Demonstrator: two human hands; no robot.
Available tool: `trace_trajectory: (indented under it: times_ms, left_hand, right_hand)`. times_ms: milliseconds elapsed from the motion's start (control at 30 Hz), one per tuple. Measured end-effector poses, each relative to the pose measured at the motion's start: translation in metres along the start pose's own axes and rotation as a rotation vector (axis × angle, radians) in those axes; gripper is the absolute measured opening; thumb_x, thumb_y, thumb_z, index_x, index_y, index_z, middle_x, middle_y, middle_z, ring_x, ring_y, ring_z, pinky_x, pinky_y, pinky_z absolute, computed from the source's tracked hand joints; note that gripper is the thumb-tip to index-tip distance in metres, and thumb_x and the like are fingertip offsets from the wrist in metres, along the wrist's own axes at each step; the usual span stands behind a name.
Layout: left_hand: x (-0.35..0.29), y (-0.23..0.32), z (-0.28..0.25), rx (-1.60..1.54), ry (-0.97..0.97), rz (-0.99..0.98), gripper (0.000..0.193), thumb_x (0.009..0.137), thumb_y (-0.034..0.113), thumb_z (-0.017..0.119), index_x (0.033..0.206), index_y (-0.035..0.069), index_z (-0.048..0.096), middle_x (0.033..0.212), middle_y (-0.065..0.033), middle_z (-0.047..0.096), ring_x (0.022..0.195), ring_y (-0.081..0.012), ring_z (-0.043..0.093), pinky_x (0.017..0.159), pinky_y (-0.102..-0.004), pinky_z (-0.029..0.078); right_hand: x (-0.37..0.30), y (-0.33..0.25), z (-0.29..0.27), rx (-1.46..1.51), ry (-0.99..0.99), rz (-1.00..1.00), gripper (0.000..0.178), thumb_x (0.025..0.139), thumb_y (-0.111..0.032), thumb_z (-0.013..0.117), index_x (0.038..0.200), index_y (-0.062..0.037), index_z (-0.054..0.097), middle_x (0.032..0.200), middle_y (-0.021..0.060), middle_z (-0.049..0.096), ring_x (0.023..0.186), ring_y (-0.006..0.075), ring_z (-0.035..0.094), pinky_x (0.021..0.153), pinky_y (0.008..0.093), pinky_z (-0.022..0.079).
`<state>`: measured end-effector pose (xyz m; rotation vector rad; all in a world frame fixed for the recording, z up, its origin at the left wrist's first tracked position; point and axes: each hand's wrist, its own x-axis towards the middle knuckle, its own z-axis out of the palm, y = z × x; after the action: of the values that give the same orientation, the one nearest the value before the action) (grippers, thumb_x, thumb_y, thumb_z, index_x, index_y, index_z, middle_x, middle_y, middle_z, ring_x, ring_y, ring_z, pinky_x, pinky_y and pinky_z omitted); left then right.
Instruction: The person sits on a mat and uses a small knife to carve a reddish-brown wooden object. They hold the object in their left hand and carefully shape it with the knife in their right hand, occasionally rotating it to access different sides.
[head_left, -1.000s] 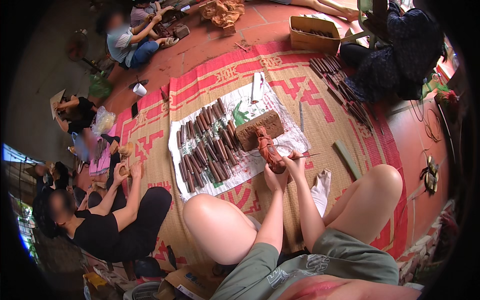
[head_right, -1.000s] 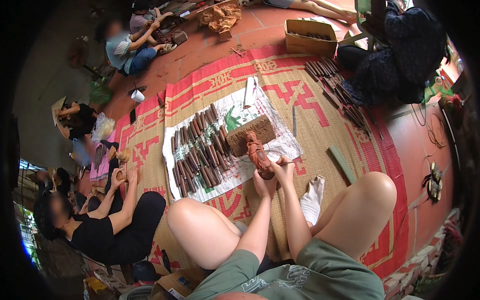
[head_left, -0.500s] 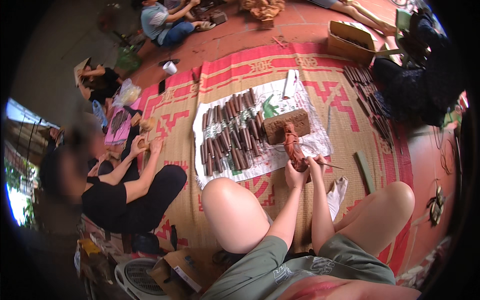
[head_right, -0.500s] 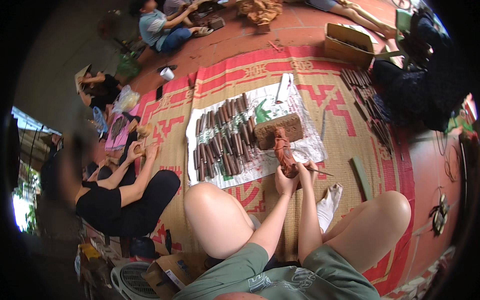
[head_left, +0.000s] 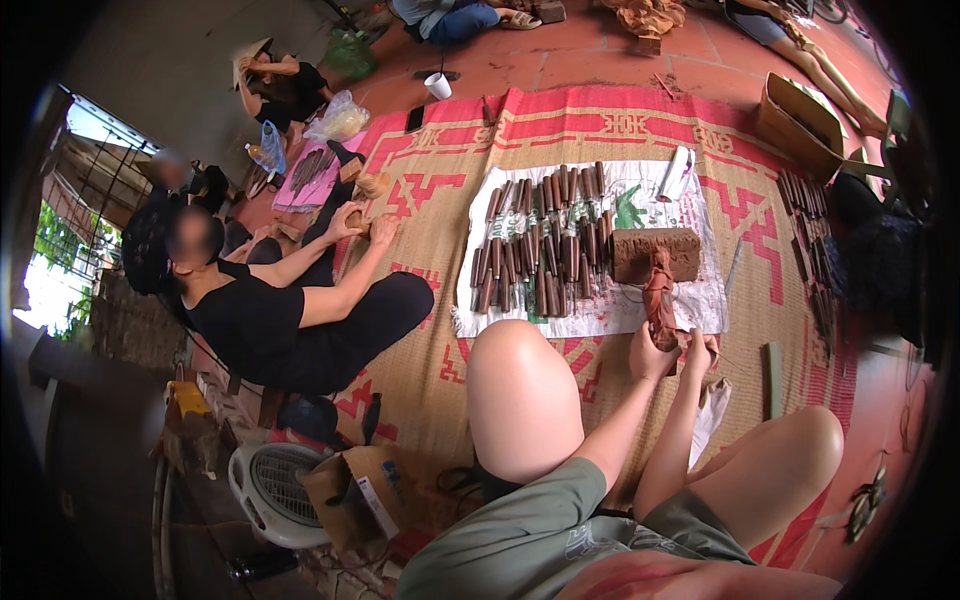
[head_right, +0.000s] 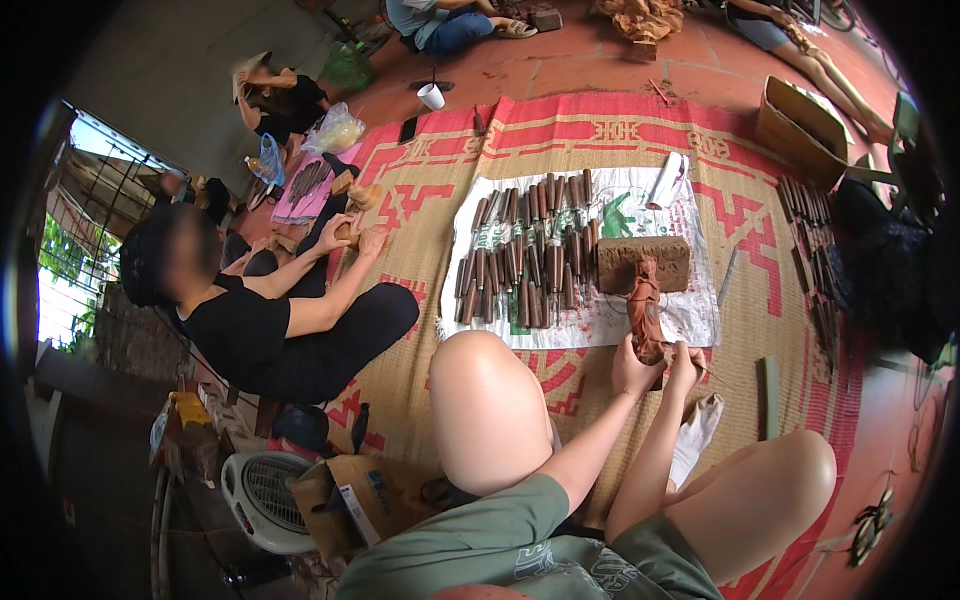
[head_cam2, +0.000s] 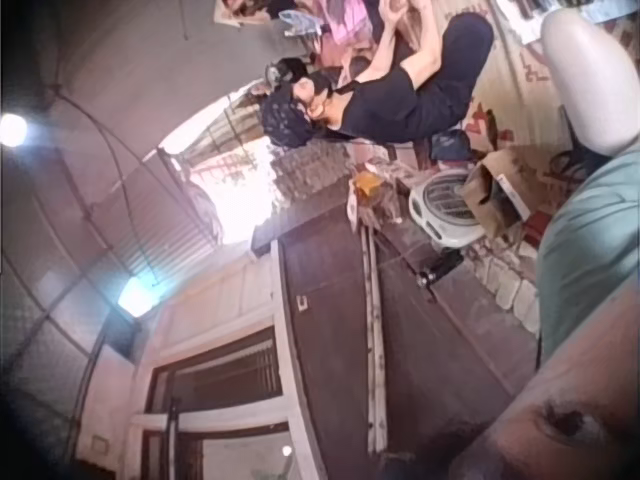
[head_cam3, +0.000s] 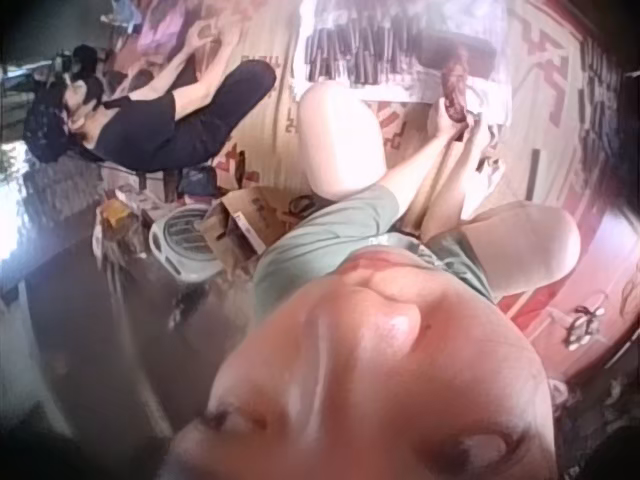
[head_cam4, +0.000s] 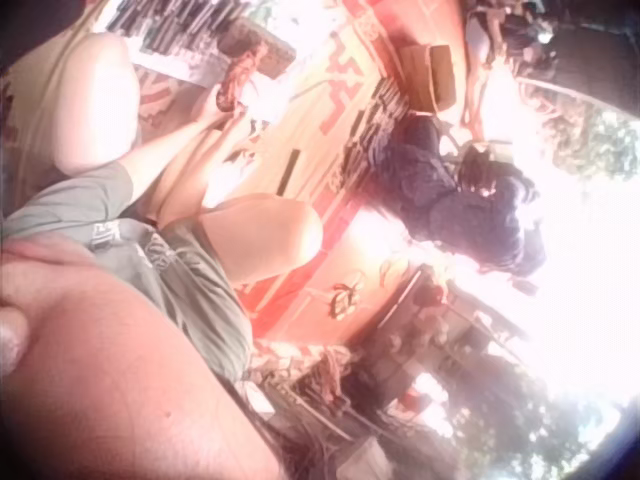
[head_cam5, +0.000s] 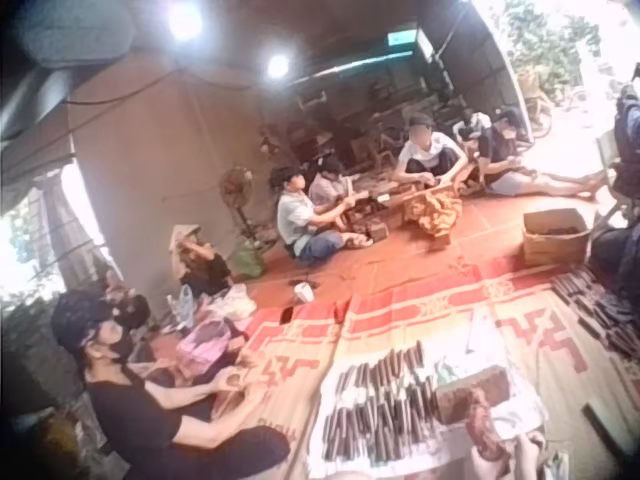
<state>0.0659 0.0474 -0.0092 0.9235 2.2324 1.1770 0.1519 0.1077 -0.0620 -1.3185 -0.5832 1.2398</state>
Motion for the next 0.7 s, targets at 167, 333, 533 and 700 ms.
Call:
trace_trajectory:
  times_ms: [167,333,533,700]
  left_hand:
    - [0.002,-0.001,0.004,-0.024,-0.005,-0.007,0.086,0.054,0.039,0.079,0.124,0.005,0.043,0.115,-0.0171,0.054,0.106,-0.0351,0.053,0.085,-0.044,0.045]
    - [0.002,-0.012,0.005,0.007,0.017,-0.01,0.087,0.055,0.039,0.078,0.126,0.005,0.041,0.116,-0.0168,0.053,0.106,-0.0352,0.052,0.088,-0.0436,0.045]
    - [0.004,-0.009,0.002,0.003,-0.007,-0.037,0.084,0.057,0.041,0.078,0.124,0.005,0.042,0.115,-0.0159,0.054,0.106,-0.0342,0.053,0.085,-0.0426,0.046]
    - [0.004,-0.011,0.008,-0.006,0.013,-0.004,0.083,0.059,0.042,0.077,0.125,0.005,0.043,0.115,-0.0162,0.054,0.105,-0.0344,0.053,0.085,-0.0428,0.046]
  right_hand:
    - [-0.008,-0.003,0.011,-0.058,0.0,-0.036,0.027,0.075,-0.004,0.067,0.06,-0.009,0.045,0.054,-0.0001,0.051,0.042,0.0047,0.04,0.039,0.0211,0.03]
    - [-0.025,0.007,0.005,0.078,0.098,-0.074,0.025,0.079,-0.01,0.067,0.066,-0.0085,0.046,0.058,0.0017,0.053,0.04,0.0062,0.04,0.036,0.0217,0.03]
    - [-0.039,0.0,0.034,-0.054,0.2,-0.223,0.02,0.08,-0.011,0.07,0.08,-0.0038,0.051,0.072,0.002,0.054,0.065,0.009,0.048,0.061,0.0241,0.04]
    - [-0.04,-0.006,0.035,0.008,0.155,-0.301,0.017,0.08,-0.004,0.068,0.081,-0.0032,0.051,0.076,0.0035,0.055,0.067,0.0105,0.049,0.063,0.0242,0.042]
